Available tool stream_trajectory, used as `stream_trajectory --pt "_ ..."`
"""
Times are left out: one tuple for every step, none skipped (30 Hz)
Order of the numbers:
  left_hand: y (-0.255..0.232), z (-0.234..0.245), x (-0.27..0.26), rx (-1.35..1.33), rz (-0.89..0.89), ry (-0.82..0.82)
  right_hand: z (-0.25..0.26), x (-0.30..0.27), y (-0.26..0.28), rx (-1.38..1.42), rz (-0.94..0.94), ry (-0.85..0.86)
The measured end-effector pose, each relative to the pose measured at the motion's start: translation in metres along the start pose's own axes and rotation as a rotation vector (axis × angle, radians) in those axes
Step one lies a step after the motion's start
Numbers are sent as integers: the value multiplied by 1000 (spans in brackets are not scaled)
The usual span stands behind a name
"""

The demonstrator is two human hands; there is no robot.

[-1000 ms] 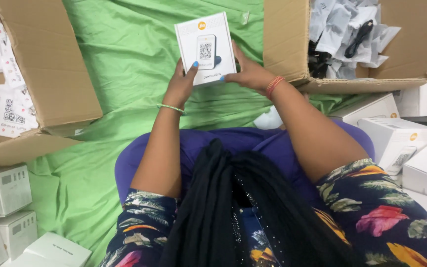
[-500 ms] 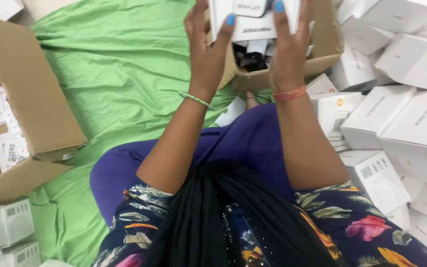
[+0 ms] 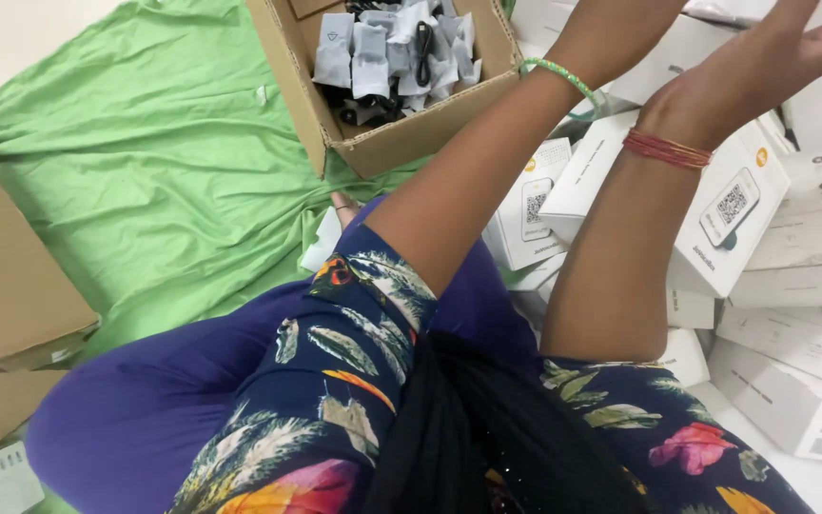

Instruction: The person unboxes small electronic devices from product boxes and checks the labels.

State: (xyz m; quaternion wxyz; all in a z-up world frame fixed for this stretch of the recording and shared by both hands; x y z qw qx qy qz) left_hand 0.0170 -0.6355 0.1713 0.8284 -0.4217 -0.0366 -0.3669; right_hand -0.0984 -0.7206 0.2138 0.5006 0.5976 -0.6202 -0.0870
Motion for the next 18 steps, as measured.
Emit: stream_trajectory --pt "15 -17 23 30 -23 18 -12 -5 -1 -38 -22 23" --pt "12 6 11 36 -20 6 -19 -12 -3 -28 -23 32" --pt "10 32 -2 -181 -52 -91 -28 -21 -4 -33 33 56" --pt "8 60 -18 -396 -89 -188 -38 -32 -4 -34 89 82" --pt "16 79 -28 -388 -78 -209 -52 -42 -5 -21 80 102" --pt "26 99 -41 -398 -53 -216 -68 -56 -5 16 68 168" --pt "37 121 -55 -404 -27 -227 -85 -72 -5 62 53 238" --pt "50 142 -72 -391 -14 -253 -110 -95 8 80 41 260" --pt "65 168 -91 -466 -14 -293 -141 -121 23 171 -4 419" --pt "81 195 -112 -541 -17 -334 -172 -151 39 264 -45 578" --pt "93 231 -144 -522 -7 -377 -197 -184 52 294 -57 613" --pt "104 266 -180 -515 -31 -449 -223 -220 67 259 -26 759" --pt "114 302 -217 -502 -50 -520 -247 -258 82 226 6 905" --pt "121 336 -257 -479 -34 -563 -268 -296 94 260 -6 941" --pt "131 372 -298 -404 65 -649 -294 -336 104 270 -145 1062" --pt "138 406 -341 -332 166 -735 -317 -379 115 275 -281 1189" --pt "146 435 -388 -303 198 -789 -334 -426 128 313 -303 1242" --pt "152 462 -438 -163 289 -875 -349 -476 142 398 -370 1395"
Point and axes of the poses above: each hand's wrist, its own x-axis towards the middle knuckle, its own z-axis out of the back of the hand, y = z × x, the point moved 2 cm from there along x, towards the middle knuckle, and after that the axes turned 2 degrees about x, right-handed, at the moved point
